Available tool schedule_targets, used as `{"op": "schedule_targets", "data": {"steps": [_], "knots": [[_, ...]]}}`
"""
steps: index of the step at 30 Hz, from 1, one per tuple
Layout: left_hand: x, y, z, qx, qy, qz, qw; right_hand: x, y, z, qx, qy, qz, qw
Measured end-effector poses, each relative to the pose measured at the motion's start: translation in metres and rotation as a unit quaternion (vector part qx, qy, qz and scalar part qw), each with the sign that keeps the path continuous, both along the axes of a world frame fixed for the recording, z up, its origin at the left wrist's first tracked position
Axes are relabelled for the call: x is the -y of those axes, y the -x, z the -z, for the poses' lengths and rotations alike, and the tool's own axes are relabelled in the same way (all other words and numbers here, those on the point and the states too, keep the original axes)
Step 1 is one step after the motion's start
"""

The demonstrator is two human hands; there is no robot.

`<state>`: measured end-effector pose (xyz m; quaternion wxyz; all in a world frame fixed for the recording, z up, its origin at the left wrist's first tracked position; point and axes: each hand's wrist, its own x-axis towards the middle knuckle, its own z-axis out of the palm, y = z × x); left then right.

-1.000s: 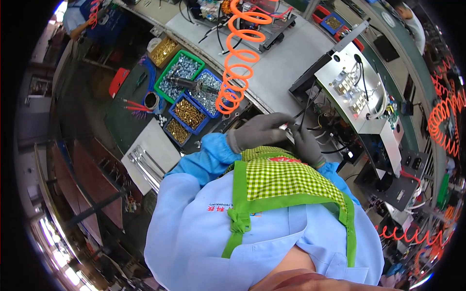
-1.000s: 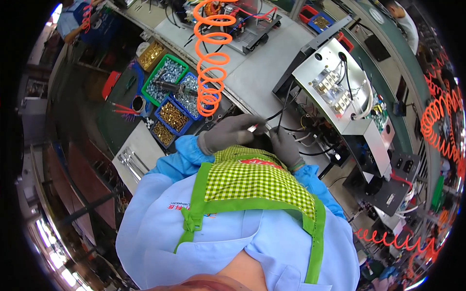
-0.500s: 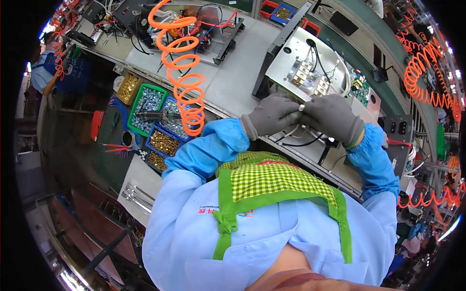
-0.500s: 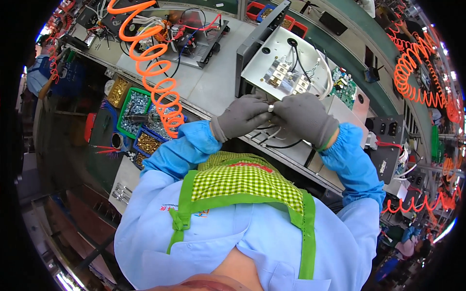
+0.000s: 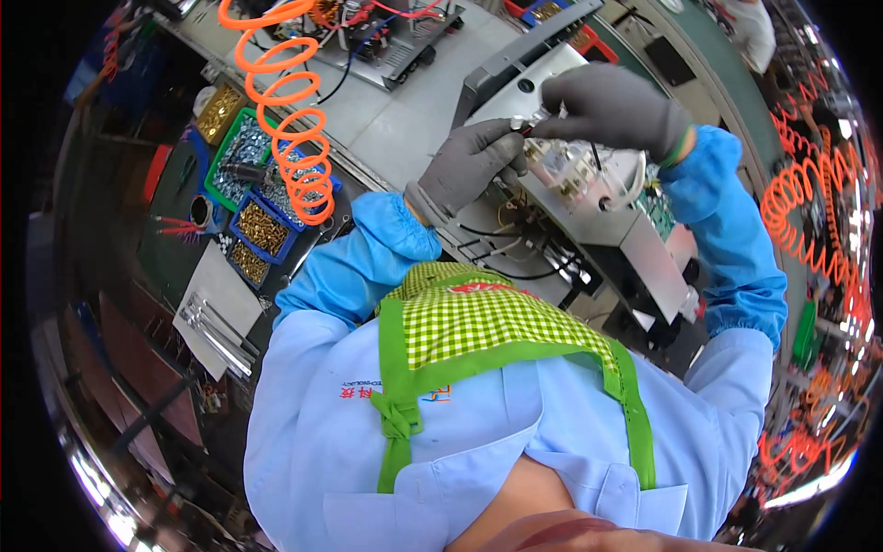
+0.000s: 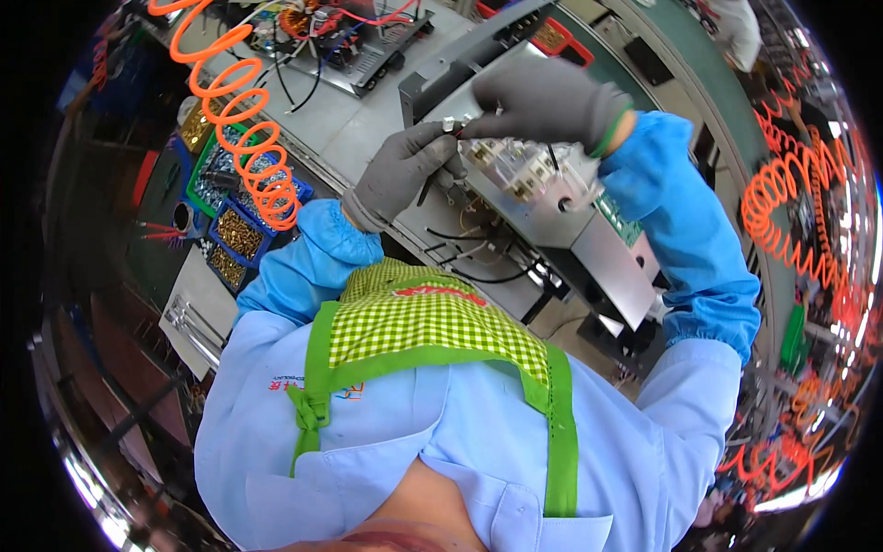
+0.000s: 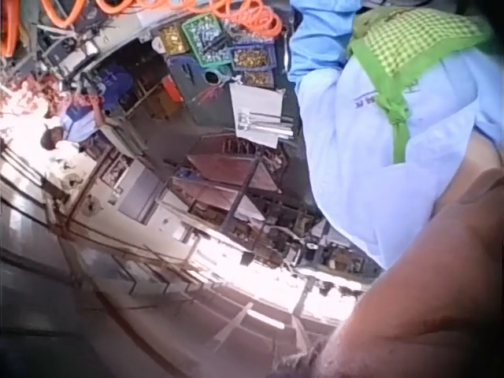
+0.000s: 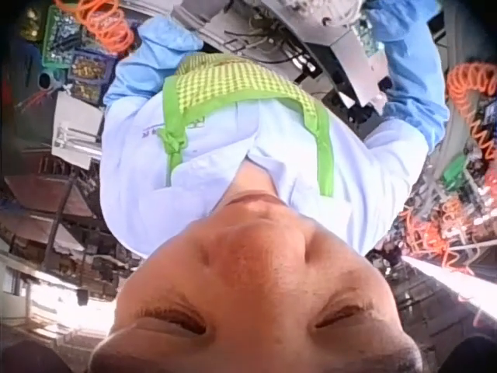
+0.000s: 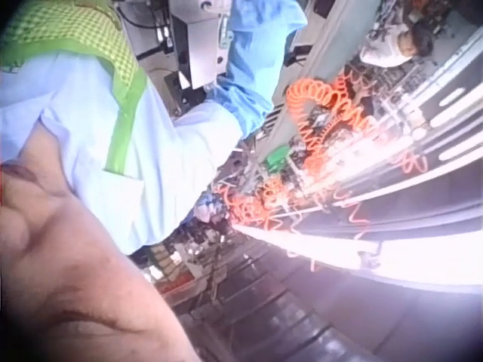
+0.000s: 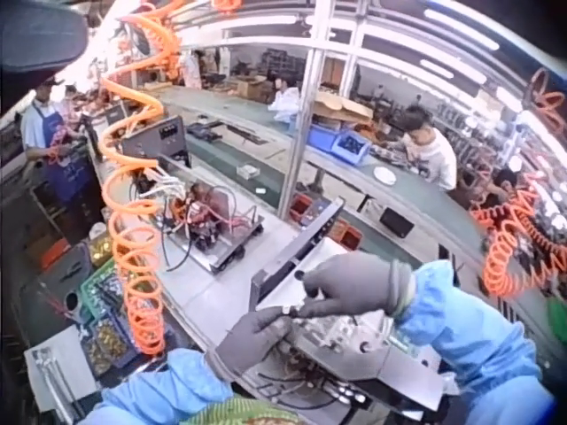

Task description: The person assembles components onto a metal electronic chassis by securing circuit boards, knobs, and wires with screws using a pneumatic screwdriver.

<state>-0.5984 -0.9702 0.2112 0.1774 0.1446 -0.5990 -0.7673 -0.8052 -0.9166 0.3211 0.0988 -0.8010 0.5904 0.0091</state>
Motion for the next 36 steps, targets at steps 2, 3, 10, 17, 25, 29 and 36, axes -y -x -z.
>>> {"op": "schedule_targets", "data": {"steps": [2, 3, 10, 17, 25, 29, 36], "knots": [[0.002, -0.005, 0.002, 0.111, -0.034, -0.063, 0.991, 0.019, 0.045, -0.014, 0.131, 0.023, 0.061, 0.989], [0.002, -0.009, 0.014, 0.111, -0.035, -0.082, 0.99, 0.025, 0.073, -0.011, 0.181, 0.076, 0.07, 0.978], [-0.011, -0.002, 0.1, 0.028, -0.304, -0.363, 0.88, 0.027, 0.208, 0.146, 0.163, -0.138, 0.369, 0.905], [-0.014, 0.023, 0.083, -0.012, -0.401, -0.307, 0.863, 0.028, 0.215, 0.213, 0.364, -0.07, 0.369, 0.852], [-0.008, 0.001, 0.069, -0.033, -0.411, -0.093, 0.906, 0.002, 0.18, 0.144, 0.387, -0.018, 0.336, 0.859], [0.009, 0.03, 0.094, 0.022, -0.365, 0.004, 0.931, 0.003, 0.174, 0.148, 0.369, -0.002, 0.297, 0.881], [0.016, 0.06, 0.067, -0.019, -0.146, -0.027, 0.989, -0.001, 0.167, 0.134, 0.399, -0.006, 0.321, 0.859]]}}
